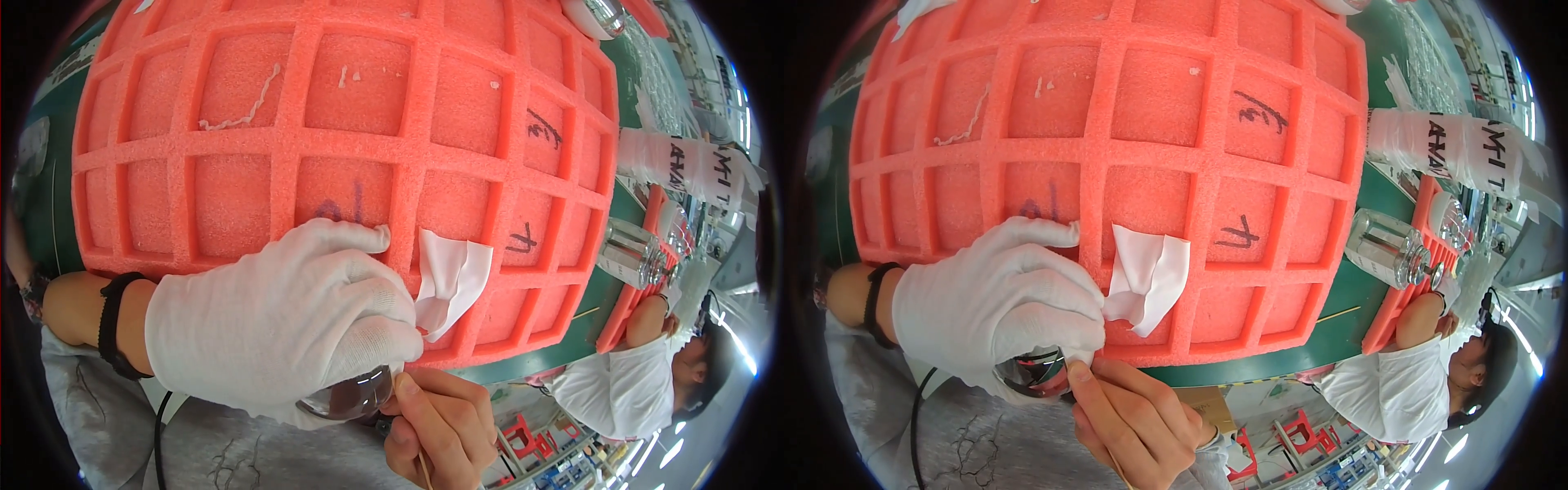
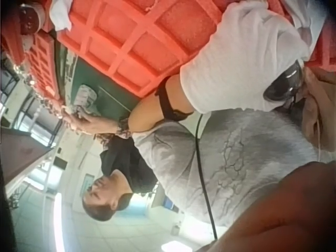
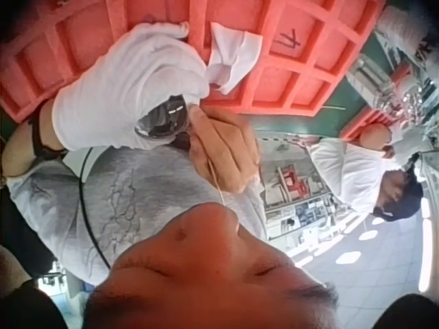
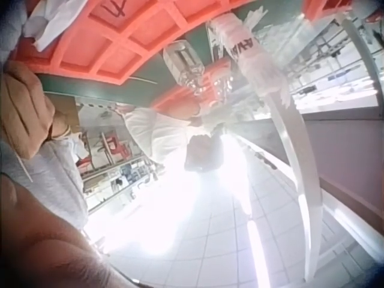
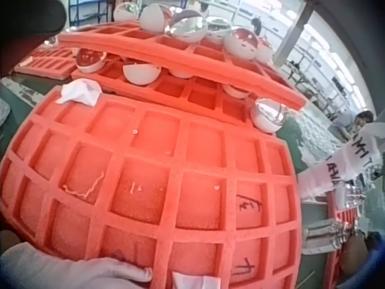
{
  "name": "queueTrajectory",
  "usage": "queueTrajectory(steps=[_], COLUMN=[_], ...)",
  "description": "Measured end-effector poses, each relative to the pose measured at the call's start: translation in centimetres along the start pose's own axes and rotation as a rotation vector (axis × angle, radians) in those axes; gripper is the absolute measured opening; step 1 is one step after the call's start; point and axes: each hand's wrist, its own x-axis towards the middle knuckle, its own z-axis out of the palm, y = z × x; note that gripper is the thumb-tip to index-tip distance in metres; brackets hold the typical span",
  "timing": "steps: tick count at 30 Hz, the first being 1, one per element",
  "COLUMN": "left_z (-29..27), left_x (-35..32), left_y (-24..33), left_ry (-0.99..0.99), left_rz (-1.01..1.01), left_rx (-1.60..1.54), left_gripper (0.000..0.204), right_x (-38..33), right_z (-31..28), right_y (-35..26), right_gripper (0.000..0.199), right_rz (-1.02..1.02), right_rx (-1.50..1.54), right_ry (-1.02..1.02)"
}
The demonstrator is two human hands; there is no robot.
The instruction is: The person wipes a glass dome with a cloth, uses a toothpick to scrape its base, and then repeats the process with a white and red sphere.
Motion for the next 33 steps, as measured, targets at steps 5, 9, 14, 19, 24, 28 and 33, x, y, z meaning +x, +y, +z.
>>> queueTrajectory(steps=[5, 9, 14, 19, 24, 28, 33], left_z=[-0.2, -0.4, -0.4, -0.3, -0.6, -0.7, -0.7], left_x=[-0.1, 0.1, -0.1, -0.1, 0.1, 0.0, 0.1], left_y=[0.3, 0.3, 0.2, 0.3, 0.5, 0.4, 0.3], left_ry=[-0.009, -0.046, -0.038, -0.023, -0.068, -0.061, -0.096], left_rz=[-0.039, -0.046, -0.033, -0.03, -0.057, -0.064, -0.057], left_rx=[-0.045, -0.046, -0.06, -0.068, -0.053, -0.119, -0.084], left_gripper=[0.056, 0.056, 0.056, 0.059, 0.065, 0.068, 0.066], right_x=[0.5, 0.3, 0.1, 0.1, -0.8, -1.7, -2.4], right_z=[0.0, 0.5, 0.2, 1.0, 1.2, 1.1, 0.6], right_y=[-0.5, -0.4, -1.3, -0.7, 0.4, 1.4, 0.9], right_gripper=[0.021, 0.02, 0.02, 0.018, 0.02, 0.019, 0.024], right_rz=[0.045, 0.022, 0.242, 0.063, -0.004, 0.0, 0.023], right_rx=[0.007, 0.027, -0.087, -0.023, -0.007, 0.085, 0.145], right_ry=[-0.009, 0.073, -0.072, 0.075, 0.078, 0.111, 0.119])
